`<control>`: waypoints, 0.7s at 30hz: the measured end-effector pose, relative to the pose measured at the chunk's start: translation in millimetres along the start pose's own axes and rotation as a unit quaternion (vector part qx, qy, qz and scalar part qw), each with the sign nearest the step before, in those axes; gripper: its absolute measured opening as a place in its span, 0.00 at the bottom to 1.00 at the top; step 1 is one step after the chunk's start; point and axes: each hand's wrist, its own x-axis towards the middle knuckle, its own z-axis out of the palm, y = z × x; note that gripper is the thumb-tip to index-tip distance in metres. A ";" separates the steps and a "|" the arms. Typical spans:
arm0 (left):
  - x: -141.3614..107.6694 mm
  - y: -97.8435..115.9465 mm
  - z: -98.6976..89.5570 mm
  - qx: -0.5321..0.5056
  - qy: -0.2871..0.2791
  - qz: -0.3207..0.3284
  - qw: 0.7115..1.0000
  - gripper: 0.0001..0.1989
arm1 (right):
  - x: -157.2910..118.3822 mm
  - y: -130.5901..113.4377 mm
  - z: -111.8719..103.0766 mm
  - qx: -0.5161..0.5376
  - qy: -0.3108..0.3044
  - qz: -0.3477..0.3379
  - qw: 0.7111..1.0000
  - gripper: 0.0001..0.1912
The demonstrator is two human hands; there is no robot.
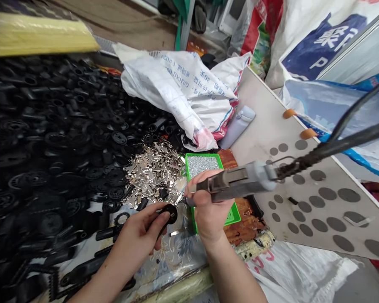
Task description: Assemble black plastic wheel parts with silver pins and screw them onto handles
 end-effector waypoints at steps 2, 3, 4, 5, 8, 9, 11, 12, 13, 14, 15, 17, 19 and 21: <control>-4.6 1.0 -6.1 -0.049 -0.022 -0.027 0.998 0.22 | 1.2 2.3 -8.4 -0.066 -0.013 -0.007 0.998 0.22; -7.7 0.0 -9.6 -0.071 -0.027 -0.028 0.997 0.23 | 1.3 2.3 -12.7 -0.108 -0.027 -0.001 0.994 0.21; -11.3 -2.0 -13.1 -0.092 -0.026 -0.020 0.995 0.25 | 0.8 0.6 -17.0 -0.157 -0.044 0.005 0.987 0.20; -15.1 -4.8 -16.7 -0.109 -0.025 -0.011 0.994 0.27 | -0.7 -3.0 -21.0 -0.216 -0.062 0.008 0.974 0.19; -26.6 -13.2 -26.9 -0.136 0.000 0.002 0.991 0.29 | -14.1 -22.9 -29.0 -0.445 -0.119 0.019 0.887 0.17; -30.1 -14.9 -30.4 -0.134 0.014 0.003 0.991 0.29 | -21.7 -30.3 -29.0 -0.515 -0.138 0.041 0.845 0.19; -36.4 -16.1 -37.7 -0.119 0.046 0.005 0.992 0.31 | -40.4 -41.1 -22.6 -0.560 -0.240 0.089 0.788 0.23; -39.2 -15.9 -41.4 -0.107 0.061 0.009 0.992 0.32 | -50.3 -43.2 -15.9 -0.539 -0.282 0.094 0.788 0.21; -42.0 -15.6 -45.0 -0.091 0.073 0.016 0.993 0.33 | -59.6 -42.9 -7.2 -0.501 -0.307 0.086 0.805 0.16; -44.8 -15.4 -48.4 -0.070 0.087 0.027 0.993 0.33 | -67.9 -40.1 2.8 -0.466 -0.309 0.068 0.826 0.13; -47.6 -15.6 -51.5 -0.045 0.099 0.040 0.993 0.34 | -74.7 -35.5 13.3 -0.454 -0.294 0.041 0.840 0.16; -53.3 -17.0 -56.1 0.011 0.123 0.060 0.991 0.33 | -83.0 -22.8 32.2 -0.448 -0.282 0.027 0.848 0.20; -58.2 -19.7 -59.1 0.059 0.152 0.070 0.984 0.31 | -85.2 -10.4 44.7 -0.413 -0.293 0.010 0.862 0.15; -60.9 -23.4 -61.7 0.101 0.183 0.081 0.975 0.28 | -83.8 -2.2 50.8 -0.381 -0.295 -0.013 0.876 0.11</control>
